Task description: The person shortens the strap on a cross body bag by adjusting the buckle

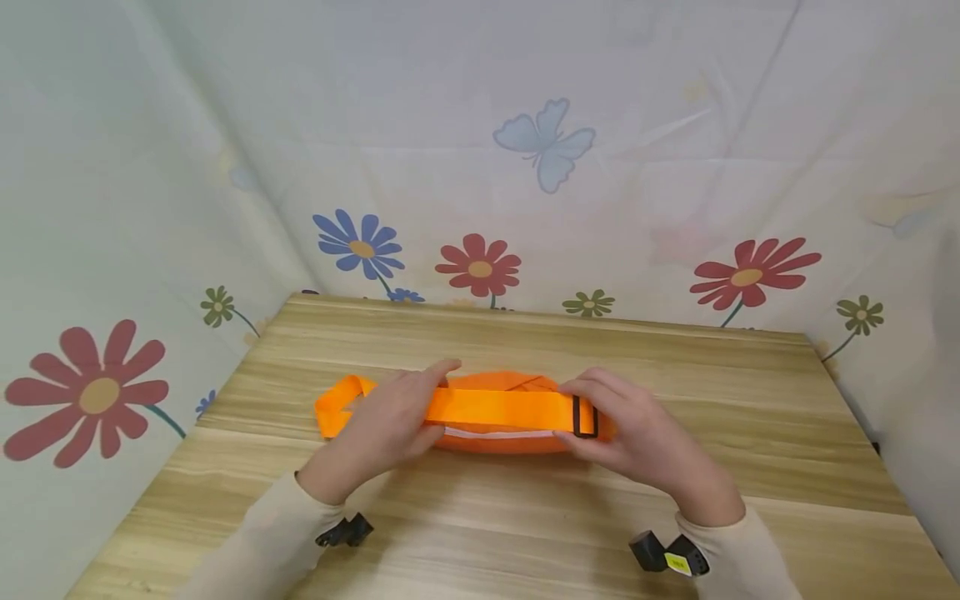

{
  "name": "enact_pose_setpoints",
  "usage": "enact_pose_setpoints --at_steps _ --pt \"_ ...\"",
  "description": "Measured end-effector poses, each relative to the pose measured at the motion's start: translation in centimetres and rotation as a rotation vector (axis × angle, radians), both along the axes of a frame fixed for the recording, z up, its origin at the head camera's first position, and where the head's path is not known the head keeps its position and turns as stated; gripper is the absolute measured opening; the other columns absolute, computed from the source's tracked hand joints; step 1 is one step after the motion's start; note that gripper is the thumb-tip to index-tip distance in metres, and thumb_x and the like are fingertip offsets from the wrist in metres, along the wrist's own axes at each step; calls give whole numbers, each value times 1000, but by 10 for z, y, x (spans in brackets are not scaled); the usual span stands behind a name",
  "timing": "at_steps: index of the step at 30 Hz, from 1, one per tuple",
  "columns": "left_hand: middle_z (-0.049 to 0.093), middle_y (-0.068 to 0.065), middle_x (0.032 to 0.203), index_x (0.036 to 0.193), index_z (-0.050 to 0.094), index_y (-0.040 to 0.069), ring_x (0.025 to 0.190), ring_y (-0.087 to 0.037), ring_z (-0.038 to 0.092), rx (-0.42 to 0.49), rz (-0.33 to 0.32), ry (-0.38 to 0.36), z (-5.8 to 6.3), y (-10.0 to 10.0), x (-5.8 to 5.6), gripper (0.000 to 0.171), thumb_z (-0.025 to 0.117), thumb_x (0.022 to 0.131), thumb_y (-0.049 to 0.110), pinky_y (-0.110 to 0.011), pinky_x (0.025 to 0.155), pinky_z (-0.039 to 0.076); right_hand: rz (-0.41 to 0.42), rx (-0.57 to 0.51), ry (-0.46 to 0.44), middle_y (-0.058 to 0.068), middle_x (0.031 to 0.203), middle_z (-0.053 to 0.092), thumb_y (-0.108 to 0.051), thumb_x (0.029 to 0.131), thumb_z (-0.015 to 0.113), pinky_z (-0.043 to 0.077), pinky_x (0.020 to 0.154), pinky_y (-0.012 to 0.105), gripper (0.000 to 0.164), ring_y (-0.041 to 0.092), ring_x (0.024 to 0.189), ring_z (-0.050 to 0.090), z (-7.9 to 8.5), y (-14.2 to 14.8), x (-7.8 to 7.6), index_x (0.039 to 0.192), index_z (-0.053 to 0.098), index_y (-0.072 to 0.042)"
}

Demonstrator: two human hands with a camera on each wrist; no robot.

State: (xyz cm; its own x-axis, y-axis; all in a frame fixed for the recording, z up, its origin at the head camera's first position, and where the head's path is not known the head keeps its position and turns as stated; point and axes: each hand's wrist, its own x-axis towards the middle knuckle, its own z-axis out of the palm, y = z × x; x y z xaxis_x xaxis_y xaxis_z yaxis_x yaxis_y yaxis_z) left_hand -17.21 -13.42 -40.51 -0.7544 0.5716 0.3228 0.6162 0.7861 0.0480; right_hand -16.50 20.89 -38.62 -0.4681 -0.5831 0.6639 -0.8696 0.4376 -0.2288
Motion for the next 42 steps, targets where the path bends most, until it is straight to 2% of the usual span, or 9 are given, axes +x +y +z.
enact_pose_setpoints --at_steps 4,7,10,14,18,24,30,36,42 --pt "74 -6 133 154 49 10 115 -24 73 74 -53 34 -1 13 0 80 90 85 14 -43 103 62 36 -25 -3 1 112 74 -55 104 62 49 100 5 52 15 94 66 0 -7 -1 126 73 -9" --pt "74 -7 129 147 55 7 113 -23 71 99 -93 70 -4 20 -1 71 90 86 13 -39 104 61 48 -21 -4 1 112 73 -54 104 62 49 99 5 52 15 93 65 1 -9 -2 126 72 -8" --pt "71 -6 122 137 62 5 108 -21 68 124 -107 77 -6 21 -3 54 86 88 6 -33 103 61 34 7 -2 0 111 72 -56 105 59 50 96 5 53 13 91 64 3 -7 -3 126 72 -9" --pt "68 -6 117 129 66 4 106 -20 65 86 -89 74 -8 14 -5 38 77 94 -3 -30 100 62 15 41 -7 -2 109 72 -58 105 56 51 91 5 55 11 89 62 5 0 -3 125 73 -10" --pt "70 -8 121 131 64 4 109 -23 67 5 -75 71 -8 5 -5 36 77 97 0 -32 101 62 8 65 -15 -3 110 72 -59 104 56 52 90 5 55 10 89 62 6 6 -3 125 73 -12" --pt "74 -6 118 126 67 8 104 -22 69 -24 18 41 -1 -9 -4 35 78 94 -2 -33 97 64 10 59 -10 -2 110 72 -59 103 57 52 87 5 54 10 88 62 6 13 -3 123 74 -11" --pt "75 -9 119 125 66 7 105 -27 67 -68 94 -43 10 -18 -4 41 82 88 -3 -39 101 60 -4 55 14 -1 109 73 -59 104 57 53 86 5 54 10 86 62 9 16 -2 122 74 -11" --pt "73 -9 112 122 65 7 100 -27 63 -47 127 -29 17 -24 -2 46 88 83 -1 -40 96 59 -54 75 -1 -4 111 73 -65 102 55 52 91 3 60 9 89 64 11 23 1 121 75 -11" --pt "71 -8 118 123 63 7 103 -27 60 18 118 -45 12 -31 -4 55 90 77 -3 -41 98 56 -65 53 -5 -3 112 74 -66 102 55 50 97 3 62 9 92 66 12 28 3 122 76 -11"
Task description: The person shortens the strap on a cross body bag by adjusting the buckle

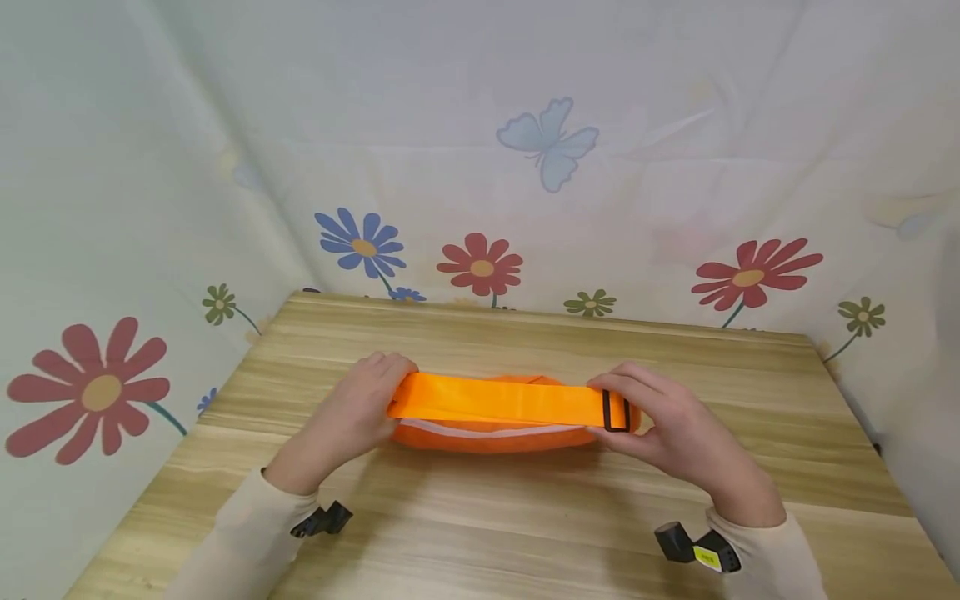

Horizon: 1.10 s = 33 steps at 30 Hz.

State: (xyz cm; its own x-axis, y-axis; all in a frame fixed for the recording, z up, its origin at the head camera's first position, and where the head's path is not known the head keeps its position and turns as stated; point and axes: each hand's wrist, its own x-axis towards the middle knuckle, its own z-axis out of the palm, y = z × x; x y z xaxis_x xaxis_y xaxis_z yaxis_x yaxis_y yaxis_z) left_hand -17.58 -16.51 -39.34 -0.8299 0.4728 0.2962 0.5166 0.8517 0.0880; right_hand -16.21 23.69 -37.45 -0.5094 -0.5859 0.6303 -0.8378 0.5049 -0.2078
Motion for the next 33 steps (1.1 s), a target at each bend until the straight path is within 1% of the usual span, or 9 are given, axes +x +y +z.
enact_pose_setpoints --at_steps 4,7,13,17,21,24,26,29,33 --pt "69 -9 120 126 60 6 103 -28 59 5 -11 26 -6 -10 -2 62 91 73 -3 -43 97 55 -8 -6 -30 -3 112 74 -67 101 56 49 97 2 62 8 94 65 -2 5 0 122 76 -12" --pt "69 -9 124 130 59 6 104 -28 59 9 6 33 -10 -17 -3 66 90 72 -4 -43 98 53 -20 -13 -53 -3 112 74 -67 100 57 48 97 2 63 7 94 64 -3 10 -1 123 76 -12" --pt "71 -10 121 128 61 4 102 -31 64 17 33 106 -16 -28 -5 61 84 72 -7 -46 94 53 -31 -4 -49 -3 113 73 -67 100 56 49 96 2 63 6 95 63 -3 15 0 124 75 -12" --pt "72 -10 115 123 62 4 97 -31 65 8 70 160 -19 -32 -5 58 86 72 -5 -45 90 52 -34 -3 -38 -3 113 74 -67 101 55 50 95 2 63 6 95 63 -4 16 -1 122 76 -12" --pt "71 -10 112 122 62 5 94 -30 64 -3 110 170 -22 -34 -5 59 90 71 -2 -44 89 52 -45 -14 -45 -3 112 74 -67 100 56 50 94 2 63 6 94 63 -4 15 -1 122 76 -12" --pt "70 -9 114 125 60 6 96 -30 65 -25 100 143 -22 -33 -5 63 93 72 4 -46 93 53 -50 -34 -58 -2 111 74 -67 100 57 49 94 2 62 5 94 62 -4 13 -1 122 75 -11" --pt "70 -8 117 128 59 6 100 -30 66 -40 65 111 -24 -31 -5 67 96 73 13 -47 96 53 -43 -53 -61 -2 110 74 -66 100 58 49 95 2 62 5 94 62 -4 10 -1 123 74 -10" --pt "70 -7 126 136 57 8 112 -29 67 -53 -7 22 -25 -23 -5 78 99 76 38 -49 103 49 -5 -84 -42 1 109 75 -62 101 62 50 95 4 60 6 94 63 -5 3 -4 122 73 -8" --pt "71 -5 137 144 56 13 124 -27 66 -59 -62 -89 -24 -9 -5 87 89 81 63 -51 110 45 39 -98 -40 2 110 75 -60 101 63 50 96 6 58 9 95 65 -7 -5 -6 122 73 -7"
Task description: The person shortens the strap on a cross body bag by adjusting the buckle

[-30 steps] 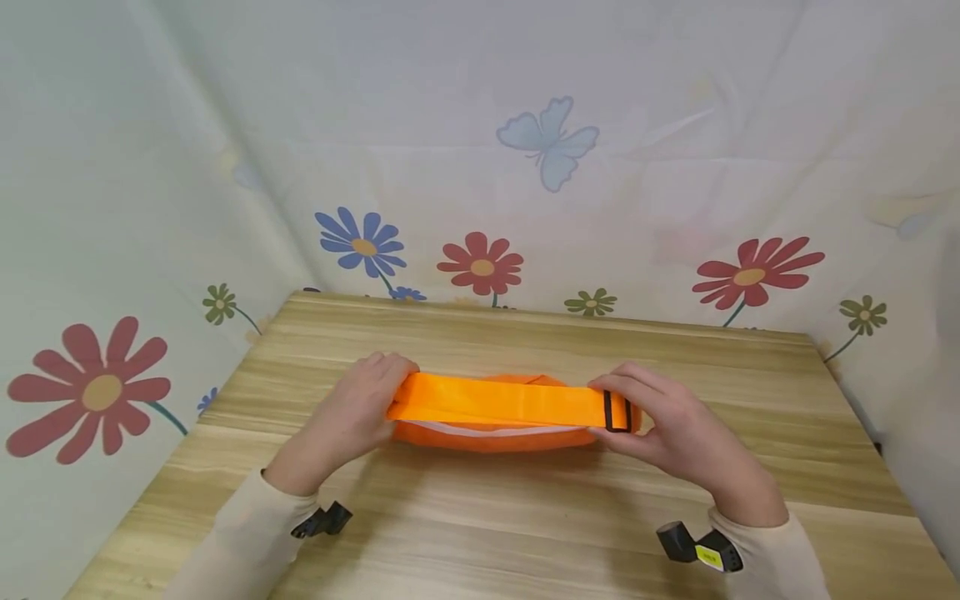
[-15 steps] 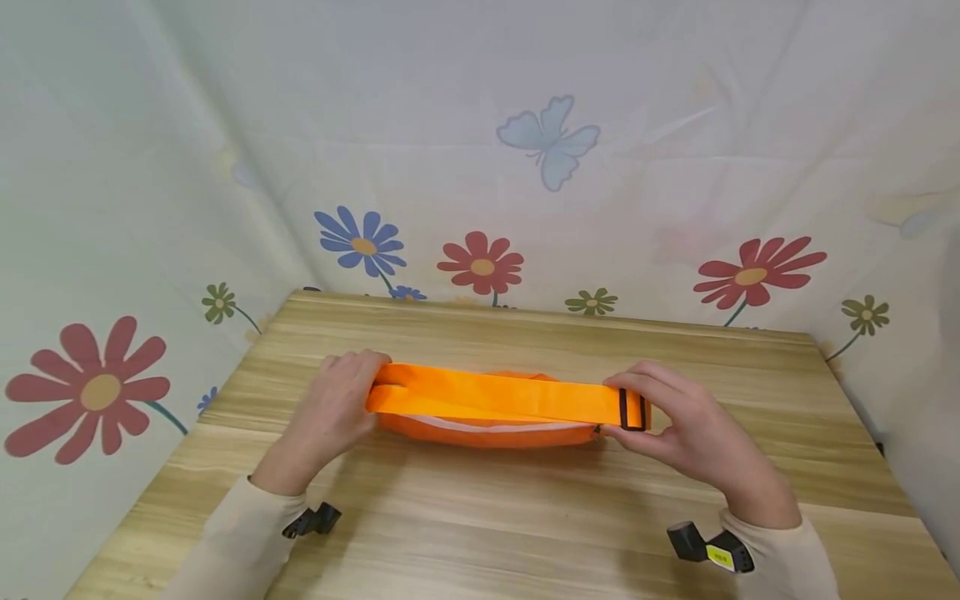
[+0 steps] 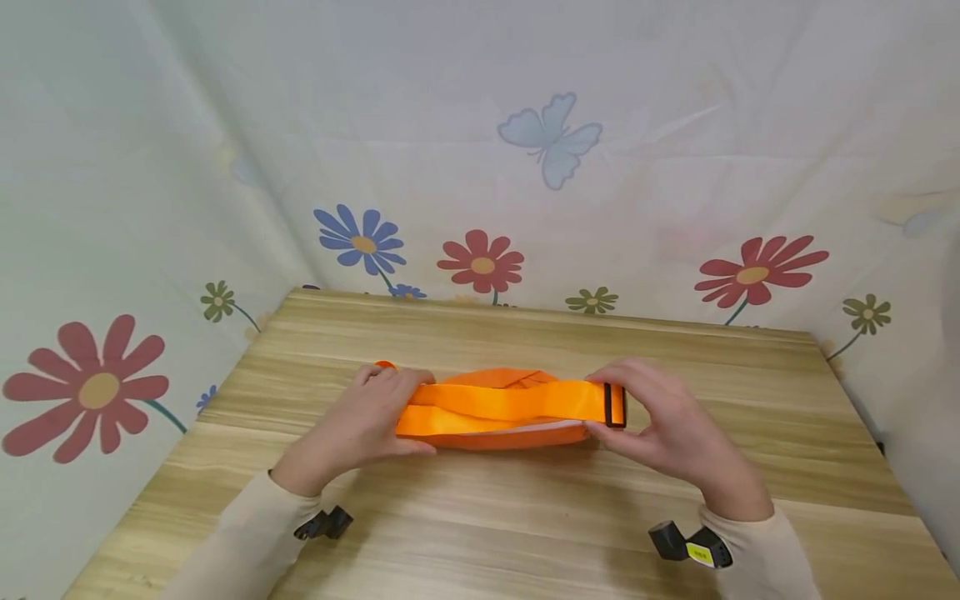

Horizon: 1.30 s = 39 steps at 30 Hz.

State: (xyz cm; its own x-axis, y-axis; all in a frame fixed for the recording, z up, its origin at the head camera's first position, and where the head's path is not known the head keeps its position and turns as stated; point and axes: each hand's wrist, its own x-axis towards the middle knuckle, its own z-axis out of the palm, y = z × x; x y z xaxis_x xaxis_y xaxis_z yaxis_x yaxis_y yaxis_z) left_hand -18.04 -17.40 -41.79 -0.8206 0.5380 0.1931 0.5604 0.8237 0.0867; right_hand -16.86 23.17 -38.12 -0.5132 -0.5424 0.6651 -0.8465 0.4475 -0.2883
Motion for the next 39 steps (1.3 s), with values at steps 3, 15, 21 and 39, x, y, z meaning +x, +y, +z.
enact_pose_setpoints --at_steps 3,15,21,39 --pt "74 -3 130 138 62 14 118 -26 68 -12 -18 -15 6 11 -2 68 84 90 57 -50 110 47 7 12 -21 1 111 75 -61 101 63 50 97 6 58 8 96 66 -1 -1 0 122 73 -7" --pt "74 -4 127 134 65 13 101 -19 70 256 -27 -211 35 19 3 26 67 108 16 -38 95 65 28 -40 -26 4 111 74 -56 102 65 51 96 6 58 6 98 64 -5 6 0 123 72 -3" --pt "77 -2 117 127 69 14 95 -18 70 174 24 -163 33 -2 4 24 72 105 25 -38 91 65 -52 -1 -70 2 114 74 -36 95 84 50 95 4 43 4 99 62 -9 24 2 124 72 -6" --pt "78 -6 107 127 69 7 85 -19 69 235 141 -121 37 -65 9 44 90 88 10 -44 83 65 -170 44 -51 1 113 74 4 63 97 46 96 2 67 1 98 59 -12 47 0 125 73 -8"
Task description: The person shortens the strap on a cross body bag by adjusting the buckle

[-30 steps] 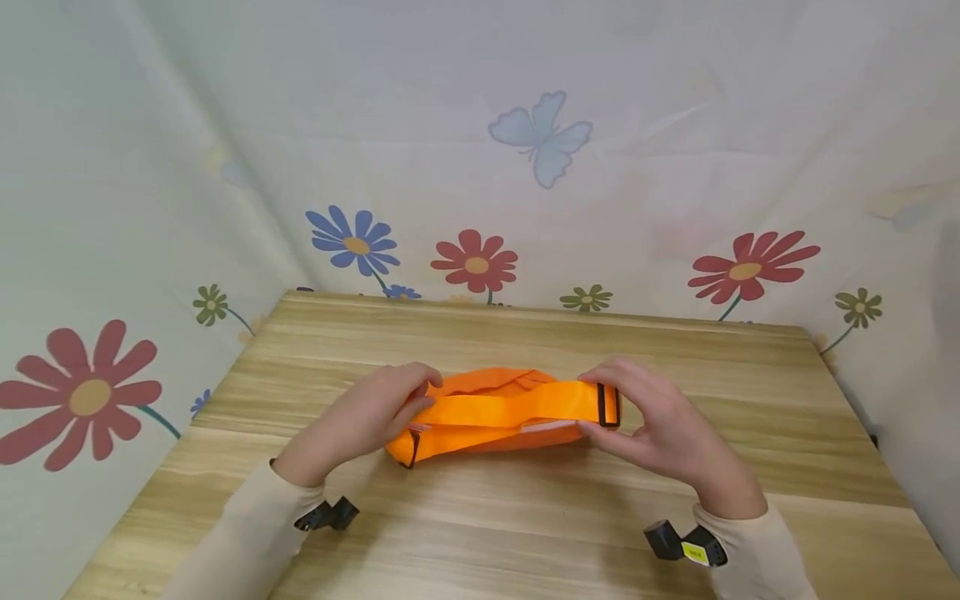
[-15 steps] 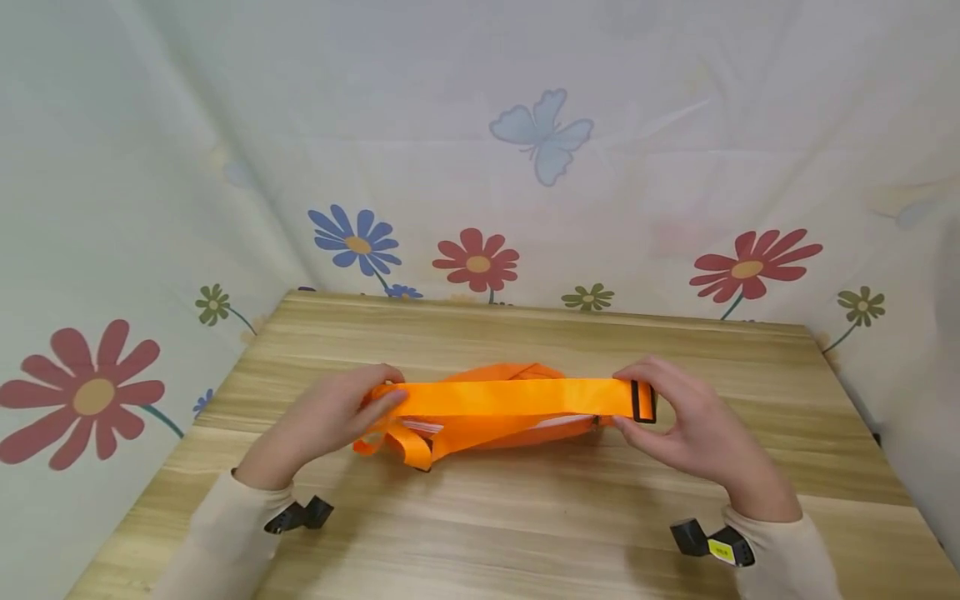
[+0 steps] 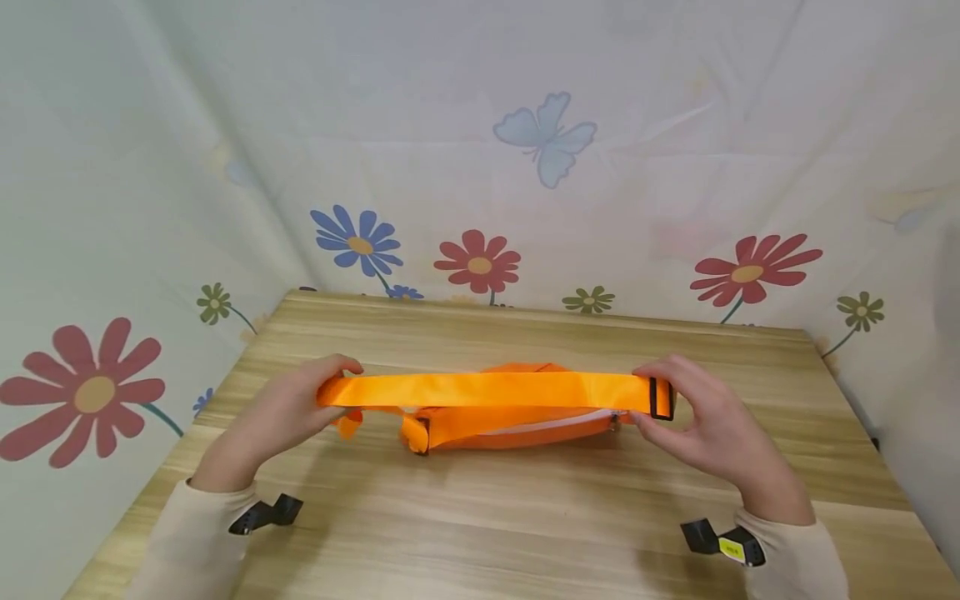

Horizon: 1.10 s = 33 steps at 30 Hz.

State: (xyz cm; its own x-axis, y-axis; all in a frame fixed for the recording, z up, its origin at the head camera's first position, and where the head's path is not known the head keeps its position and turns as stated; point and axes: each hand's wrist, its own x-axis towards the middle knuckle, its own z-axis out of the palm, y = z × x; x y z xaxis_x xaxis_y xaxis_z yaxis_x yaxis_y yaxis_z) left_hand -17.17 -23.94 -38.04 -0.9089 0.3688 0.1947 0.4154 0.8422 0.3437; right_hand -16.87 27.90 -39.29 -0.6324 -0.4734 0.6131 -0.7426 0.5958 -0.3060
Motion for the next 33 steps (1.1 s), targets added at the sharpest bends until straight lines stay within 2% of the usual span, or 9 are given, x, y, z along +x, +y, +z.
enact_pose_setpoints --at_steps 4,11,15,19,23,25,29,31,33 --pt "74 -11 98 127 68 3 81 -23 67 98 97 27 4 -12 1 38 82 91 2 -48 79 65 -28 10 -18 0 111 74 2 62 99 45 96 1 68 2 97 59 -1 2 1 124 74 -11" --pt "74 -20 107 128 67 1 91 -34 67 245 219 72 12 -25 3 38 76 92 -4 -49 80 62 -39 17 -40 -3 107 72 0 60 101 46 92 1 67 2 93 57 -3 8 2 120 75 -14" --pt "73 -20 104 125 68 -1 92 -35 64 271 244 124 14 -29 2 38 75 89 -10 -50 83 60 -38 24 -43 -3 108 72 1 59 101 46 92 1 68 2 94 58 -2 10 2 120 75 -14" --pt "69 -20 103 129 66 -2 96 -37 59 254 268 178 13 -30 1 47 77 85 -15 -59 92 59 -56 39 -43 -3 109 73 1 57 102 46 92 0 70 2 94 58 -1 10 3 120 76 -15" --pt "65 -21 105 132 64 -4 100 -41 59 258 309 302 11 -29 0 52 78 84 -19 -64 98 58 -64 46 -48 -4 108 72 2 56 102 46 91 0 71 2 95 57 -1 10 2 121 76 -16" --pt "64 -23 108 131 64 -5 100 -41 60 270 323 385 9 -28 -1 51 77 84 -21 -61 96 59 -58 40 -52 -4 107 72 3 56 101 46 91 0 71 1 95 57 -2 11 2 120 76 -15" --pt "65 -24 114 126 66 -6 97 -28 59 422 325 479 9 -28 -3 40 73 89 -19 -31 91 55 -45 20 -46 -1 109 73 2 58 101 46 93 0 70 0 96 59 -3 12 1 121 76 -13" --pt "67 -20 115 126 66 -7 98 -20 60 558 312 457 10 -27 -2 38 70 90 -19 -17 91 50 -25 5 -40 -1 109 73 -8 67 102 46 94 0 61 0 97 59 -4 12 0 122 76 -13" --pt "69 -13 114 129 64 -4 99 -11 65 726 279 357 12 -23 -2 37 63 95 -18 -9 92 52 1 -11 -26 -1 109 73 -29 82 97 47 94 1 49 0 96 59 -4 11 -1 122 76 -12"
